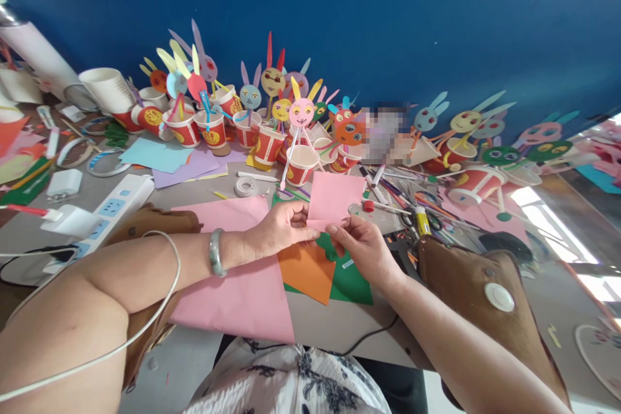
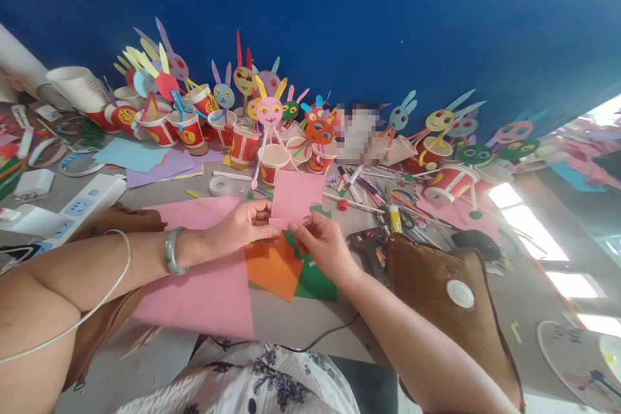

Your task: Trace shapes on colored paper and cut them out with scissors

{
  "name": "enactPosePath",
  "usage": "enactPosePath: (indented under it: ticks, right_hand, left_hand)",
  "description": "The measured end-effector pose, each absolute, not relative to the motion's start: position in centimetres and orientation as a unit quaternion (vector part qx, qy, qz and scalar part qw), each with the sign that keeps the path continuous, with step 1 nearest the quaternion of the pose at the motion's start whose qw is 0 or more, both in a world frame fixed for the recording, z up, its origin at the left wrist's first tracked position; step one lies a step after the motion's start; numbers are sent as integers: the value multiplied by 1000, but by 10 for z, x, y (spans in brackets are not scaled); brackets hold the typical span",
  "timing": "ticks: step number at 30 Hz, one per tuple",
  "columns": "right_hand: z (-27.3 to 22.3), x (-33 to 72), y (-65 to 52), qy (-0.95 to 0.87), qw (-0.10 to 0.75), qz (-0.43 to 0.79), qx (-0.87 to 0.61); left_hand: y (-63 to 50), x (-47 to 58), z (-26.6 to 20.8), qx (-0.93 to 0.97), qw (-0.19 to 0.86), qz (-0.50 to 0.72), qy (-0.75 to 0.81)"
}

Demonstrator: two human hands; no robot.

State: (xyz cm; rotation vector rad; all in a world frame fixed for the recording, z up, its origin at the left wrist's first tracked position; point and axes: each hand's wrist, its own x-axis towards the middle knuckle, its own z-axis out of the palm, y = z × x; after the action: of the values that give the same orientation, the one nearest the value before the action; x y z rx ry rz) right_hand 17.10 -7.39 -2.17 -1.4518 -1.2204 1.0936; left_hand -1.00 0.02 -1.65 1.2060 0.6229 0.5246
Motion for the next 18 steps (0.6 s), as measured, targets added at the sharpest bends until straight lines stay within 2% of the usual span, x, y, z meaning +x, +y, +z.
enactPosePath:
  ticks: [18]
  right_hand:
    - [-23, 170, -77, -505, 453, 443, -586]
  left_hand:
    - [-1, -9, -18, 581, 725, 229, 291]
